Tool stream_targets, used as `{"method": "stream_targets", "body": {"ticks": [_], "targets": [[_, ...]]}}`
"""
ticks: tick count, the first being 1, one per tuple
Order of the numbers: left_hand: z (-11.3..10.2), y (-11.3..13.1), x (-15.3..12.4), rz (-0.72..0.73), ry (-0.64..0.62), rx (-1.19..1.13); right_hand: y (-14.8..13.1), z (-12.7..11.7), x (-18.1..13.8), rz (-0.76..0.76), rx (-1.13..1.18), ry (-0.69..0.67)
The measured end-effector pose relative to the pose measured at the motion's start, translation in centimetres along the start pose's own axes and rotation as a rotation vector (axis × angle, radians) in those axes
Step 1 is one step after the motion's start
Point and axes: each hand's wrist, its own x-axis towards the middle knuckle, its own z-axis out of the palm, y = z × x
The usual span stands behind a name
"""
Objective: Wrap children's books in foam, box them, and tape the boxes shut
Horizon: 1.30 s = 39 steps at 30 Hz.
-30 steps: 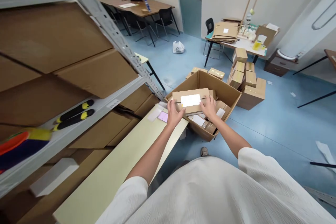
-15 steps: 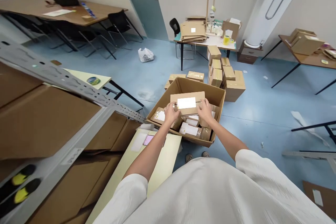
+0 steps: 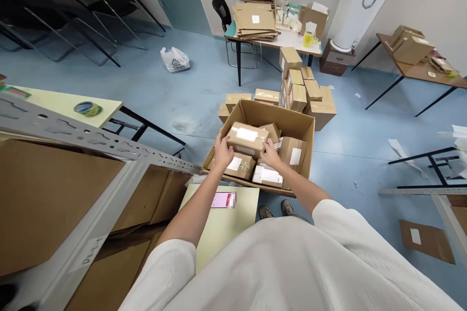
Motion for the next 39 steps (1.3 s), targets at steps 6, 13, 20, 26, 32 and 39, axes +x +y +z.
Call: {"method": "stream_targets", "body": {"ticks": [6, 13, 20, 26, 32, 39], "targets": [[0.6, -0.3, -2.6, 0.000, -0.023, 0.000, 0.7, 1.0, -0.5, -0.096, -0.054, -0.101], [0.7, 1.1, -5.8, -0.022, -0.025, 0.013, -0.7, 0.5, -0.5, -0.258, -0.046, -0.179], [1.5, 3.6, -11.1, -0.121, 0.111, 0.060, -0.8, -0.6, -0.9, -0.440, -0.008, -0.292], [3.7, 5.1, -19.2, -0.244, 0.249, 0.076, -0.5, -0.6, -4.0, -0.612, 0.013, -0.451], [4.6, 5.8, -29.8, -0.449, 0.381, 0.075, -1.7, 1.0, -9.5, -0.766, 0.022, -0.640], [3.5, 6.0, -43.2, -0.670, 0.561, 0.065, -5.2, 5.8, -18.1, -0.952, 0.030, -0.834]]}}
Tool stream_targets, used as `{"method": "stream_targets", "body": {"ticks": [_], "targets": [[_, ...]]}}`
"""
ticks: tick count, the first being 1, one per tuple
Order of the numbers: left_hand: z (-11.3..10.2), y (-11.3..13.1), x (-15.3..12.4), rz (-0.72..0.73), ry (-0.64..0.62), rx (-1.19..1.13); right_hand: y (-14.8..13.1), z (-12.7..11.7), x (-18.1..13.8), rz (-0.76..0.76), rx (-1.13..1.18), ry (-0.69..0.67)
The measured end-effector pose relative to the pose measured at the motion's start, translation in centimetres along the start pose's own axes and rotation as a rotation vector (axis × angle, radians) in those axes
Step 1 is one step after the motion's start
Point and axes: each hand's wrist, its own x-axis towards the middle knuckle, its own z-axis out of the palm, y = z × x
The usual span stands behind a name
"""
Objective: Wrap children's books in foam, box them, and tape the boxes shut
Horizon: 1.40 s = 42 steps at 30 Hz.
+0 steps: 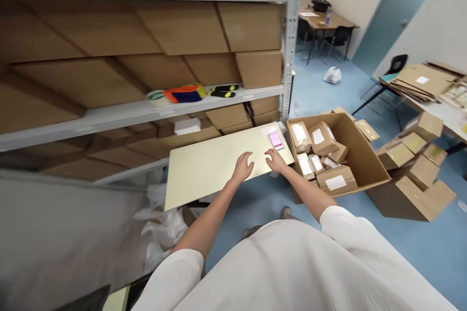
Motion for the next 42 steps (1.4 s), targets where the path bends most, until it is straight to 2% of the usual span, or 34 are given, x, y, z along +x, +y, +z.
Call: {"method": "stream_targets", "body": {"ticks": [5, 12, 16, 20, 26, 33, 38, 42], "targets": [[-4.8, -6.1, -7.0, -0.119, 0.143, -0.023, -5.8, 7.6, 1.0, -0.097, 0.028, -0.147], [-11.0, -14.2, -18.3, -0.213, 0.332, -0.030, -14.8, 19.3, -0.4, -0.257, 0.076, -0.308], [-14.7, -17.7, -24.7, -0.282, 0.437, -0.020, -20.1, 25.7, -1.5, -0.335, 0.087, -0.424], [-17.4, -20.1, -30.8, -0.345, 0.551, -0.031, -25.1, 31.5, -2.5, -0.460, 0.105, -0.554], [-19.3, -21.6, -37.7, -0.504, 0.703, -0.029, -30.8, 38.1, -3.7, -0.629, 0.134, -0.729], [-19.3, -20.6, -44.1, -0.703, 0.913, -0.008, -35.6, 43.5, -5.4, -0.798, 0.179, -0.973], [-18.6, -19.4, -49.4, -0.858, 1.051, 0.004, -39.1, 46.8, -8.9, -0.923, 0.268, -1.099], [-18.2, -18.7, -53.6, -0.933, 1.118, 0.026, -42.0, 48.4, -12.7, -1.016, 0.335, -1.173]]}}
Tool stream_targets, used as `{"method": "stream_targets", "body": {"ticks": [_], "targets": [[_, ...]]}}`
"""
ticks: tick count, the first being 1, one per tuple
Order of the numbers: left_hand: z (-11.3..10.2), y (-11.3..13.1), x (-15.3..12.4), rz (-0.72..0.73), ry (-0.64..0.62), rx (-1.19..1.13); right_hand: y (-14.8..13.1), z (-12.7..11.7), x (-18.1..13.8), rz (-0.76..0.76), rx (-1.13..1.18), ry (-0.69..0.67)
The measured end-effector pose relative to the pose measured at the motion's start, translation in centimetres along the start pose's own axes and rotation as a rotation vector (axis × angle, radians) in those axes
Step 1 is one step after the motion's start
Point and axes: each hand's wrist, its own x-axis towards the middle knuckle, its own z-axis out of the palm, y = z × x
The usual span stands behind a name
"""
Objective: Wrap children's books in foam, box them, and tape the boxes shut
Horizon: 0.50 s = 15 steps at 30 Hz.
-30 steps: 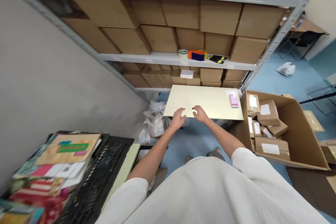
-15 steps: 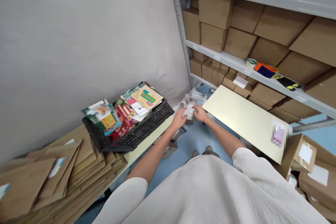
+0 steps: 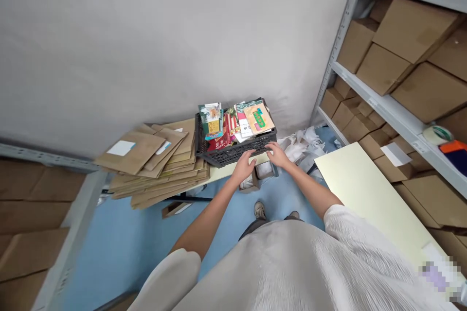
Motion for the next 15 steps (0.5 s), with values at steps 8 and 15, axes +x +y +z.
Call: {"method": "stream_targets", "body": {"ticks": [8, 15], "targets": [[-6.4, -4.7, 1.5, 0.021, 0.082, -0.025, -5.3, 5.5, 6.8, -0.083, -0.031, -0.074], [-12.8, -10.0, 4.8, 0.053, 0.056, -0.070, -10.1, 10.9, 12.7, -0.067, -0.110, -0.061]]}}
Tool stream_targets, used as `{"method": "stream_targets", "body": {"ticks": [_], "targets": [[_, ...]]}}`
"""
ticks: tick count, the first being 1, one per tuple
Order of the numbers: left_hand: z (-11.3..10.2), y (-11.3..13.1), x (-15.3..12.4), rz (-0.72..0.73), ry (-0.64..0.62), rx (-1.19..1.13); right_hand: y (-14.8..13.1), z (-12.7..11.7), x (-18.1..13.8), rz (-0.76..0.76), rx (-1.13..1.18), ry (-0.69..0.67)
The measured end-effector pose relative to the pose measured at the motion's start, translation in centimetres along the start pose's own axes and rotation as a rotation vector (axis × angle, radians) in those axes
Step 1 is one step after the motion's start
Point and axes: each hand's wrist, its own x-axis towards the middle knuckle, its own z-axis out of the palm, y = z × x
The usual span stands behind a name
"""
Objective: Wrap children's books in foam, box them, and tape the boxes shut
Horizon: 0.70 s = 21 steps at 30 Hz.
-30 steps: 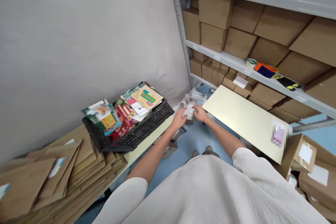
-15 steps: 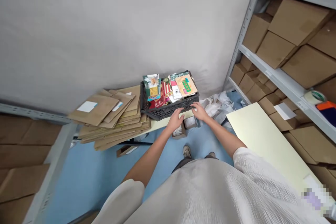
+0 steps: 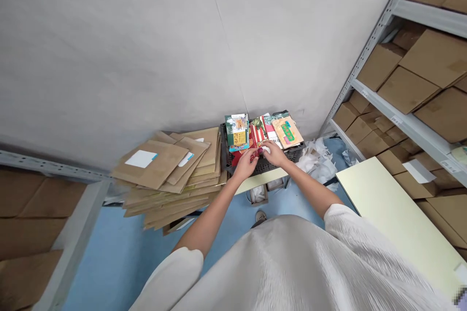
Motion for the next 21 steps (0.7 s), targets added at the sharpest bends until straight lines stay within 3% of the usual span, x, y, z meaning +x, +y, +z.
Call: {"method": "stream_targets", "body": {"ticks": [8, 13, 21], "targets": [[-4.6, -5.4, 1.9, -0.031, 0.037, 0.042, -2.0, 4.3, 4.7, 0.208, -0.200, -0.049], [-7.1, -8.1, 2.2, -0.080, 0.124, 0.099, -2.3, 5.9, 7.7, 0.252, -0.299, -0.065], [-8.7, -10.8, 3.4, -0.157, 0.204, 0.089, -1.2, 8.5, 12.0, 0.353, -0.401, -0.018]]}}
